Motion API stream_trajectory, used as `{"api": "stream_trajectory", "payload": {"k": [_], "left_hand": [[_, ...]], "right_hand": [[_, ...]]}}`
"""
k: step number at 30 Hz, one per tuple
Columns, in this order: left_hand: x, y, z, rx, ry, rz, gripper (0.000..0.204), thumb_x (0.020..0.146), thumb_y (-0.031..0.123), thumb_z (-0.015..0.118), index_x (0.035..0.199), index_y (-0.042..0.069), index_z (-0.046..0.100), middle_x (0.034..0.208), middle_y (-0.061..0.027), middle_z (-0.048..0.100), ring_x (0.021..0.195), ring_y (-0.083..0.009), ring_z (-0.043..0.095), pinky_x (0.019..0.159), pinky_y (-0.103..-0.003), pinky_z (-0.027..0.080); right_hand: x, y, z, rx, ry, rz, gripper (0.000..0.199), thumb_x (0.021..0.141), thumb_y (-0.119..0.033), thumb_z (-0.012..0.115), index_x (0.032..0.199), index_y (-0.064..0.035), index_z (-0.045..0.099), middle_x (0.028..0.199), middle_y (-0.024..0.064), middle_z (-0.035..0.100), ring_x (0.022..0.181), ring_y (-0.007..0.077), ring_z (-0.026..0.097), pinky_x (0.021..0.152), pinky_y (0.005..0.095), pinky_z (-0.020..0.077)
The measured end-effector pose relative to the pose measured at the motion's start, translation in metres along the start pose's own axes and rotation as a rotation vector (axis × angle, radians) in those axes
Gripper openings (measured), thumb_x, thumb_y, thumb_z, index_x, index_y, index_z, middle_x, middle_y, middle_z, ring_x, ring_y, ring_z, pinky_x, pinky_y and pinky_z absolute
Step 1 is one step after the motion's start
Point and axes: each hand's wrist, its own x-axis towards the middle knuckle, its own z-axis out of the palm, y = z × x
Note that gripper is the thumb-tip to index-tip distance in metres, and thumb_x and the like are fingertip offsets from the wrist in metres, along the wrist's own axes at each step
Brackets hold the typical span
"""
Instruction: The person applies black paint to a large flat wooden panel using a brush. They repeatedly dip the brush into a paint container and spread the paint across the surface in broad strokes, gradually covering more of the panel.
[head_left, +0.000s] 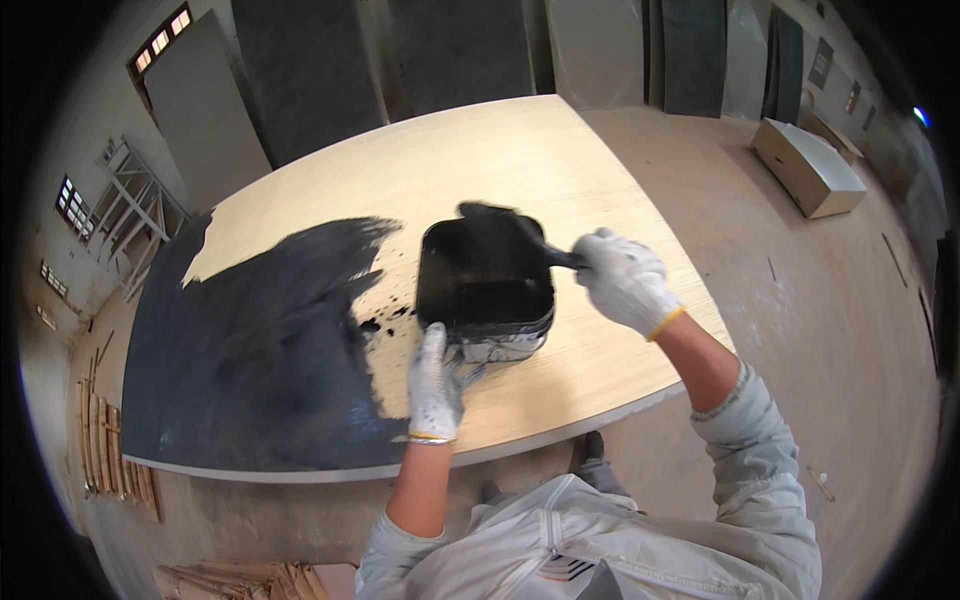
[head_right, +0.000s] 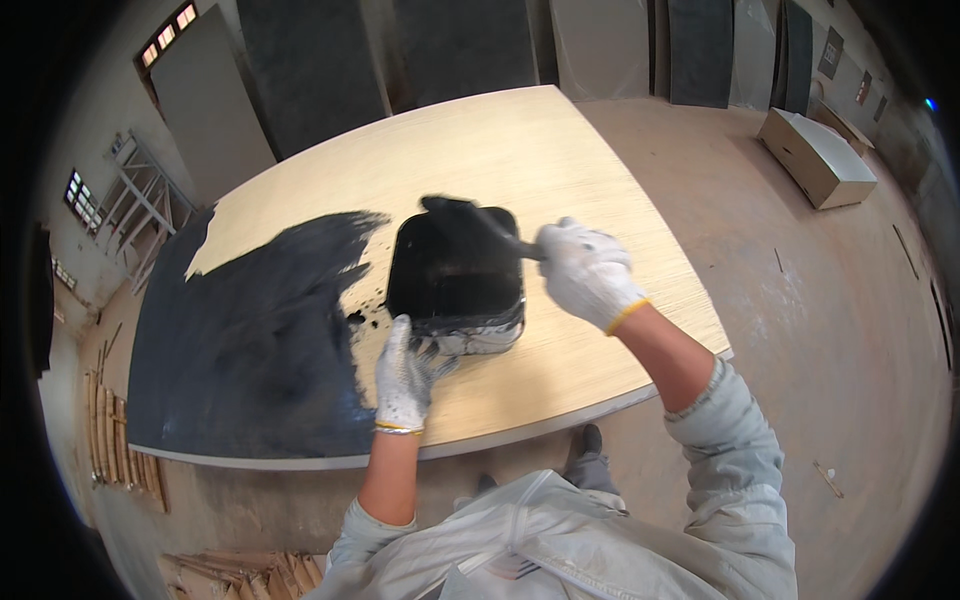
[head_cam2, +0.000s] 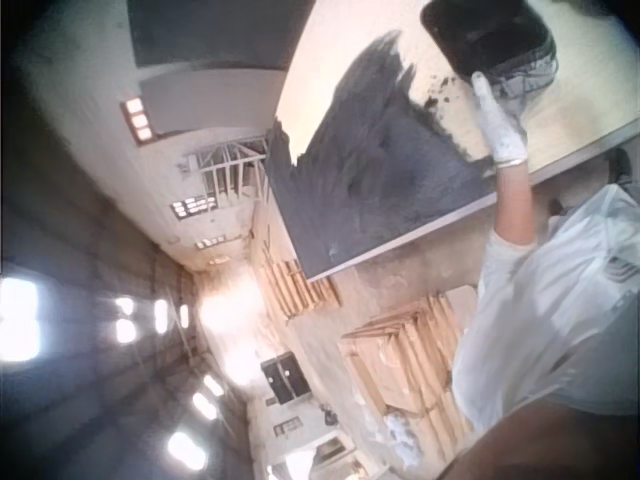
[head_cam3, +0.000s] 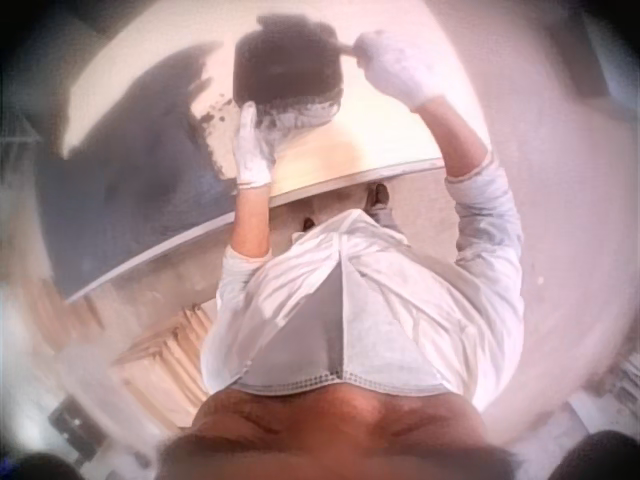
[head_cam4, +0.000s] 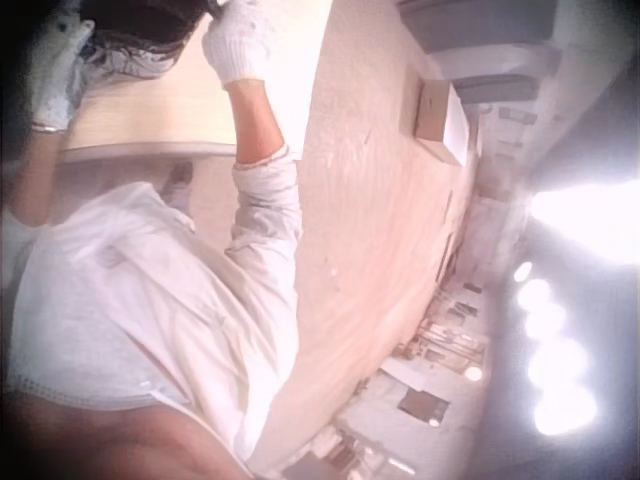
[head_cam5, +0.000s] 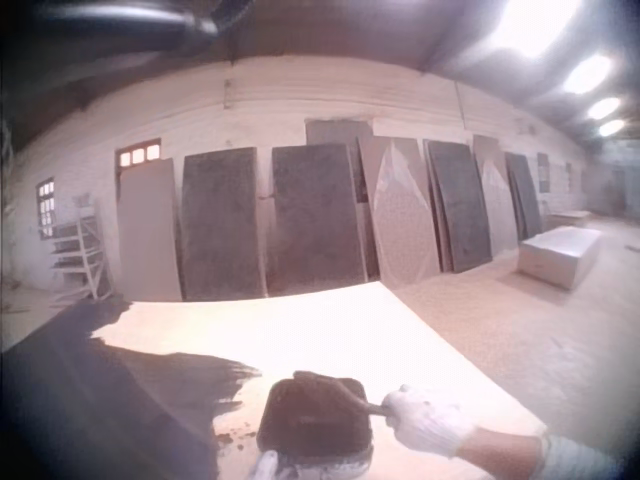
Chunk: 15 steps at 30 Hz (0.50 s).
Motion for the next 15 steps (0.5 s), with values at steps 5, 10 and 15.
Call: {"api": "stream_trajectory", "payload": {"k": [5,10,15], "left_hand": [[0.029,-0.019,0.052,-0.008,0.09,-0.017,0.052,0.099,0.052,0.076,0.127,0.009,0.065,0.118,-0.0145,0.066,0.11,-0.0348,0.066,0.093,-0.062,0.058],[0.059,-0.043,0.111,-0.011,0.062,-0.008,0.052,0.101,0.047,0.075,0.133,0.007,0.066,0.126,-0.0164,0.068,0.115,-0.0357,0.065,0.097,-0.059,0.057],[0.111,-0.077,0.191,-0.023,0.099,0.009,0.058,0.098,0.047,0.08,0.135,0.006,0.063,0.125,-0.0182,0.067,0.117,-0.0402,0.063,0.1,-0.062,0.055]], "right_hand": [[0.065,0.054,0.006,-0.005,-0.062,-0.135,0.025,0.096,-0.019,0.066,0.112,-0.0045,0.078,0.119,0.0221,0.077,0.113,0.0412,0.075,0.095,0.0488,0.0601],[0.13,0.104,-0.001,0.044,-0.183,-0.195,0.031,0.092,-0.019,0.07,0.121,-0.0136,0.078,0.121,0.0163,0.079,0.116,0.0365,0.074,0.096,0.0466,0.0589],[0.223,0.173,-0.019,-0.042,-0.299,-0.37,0.032,0.091,-0.014,0.063,0.113,-0.0043,0.083,0.114,0.024,0.08,0.106,0.041,0.078,0.087,0.0489,0.0626]]}}
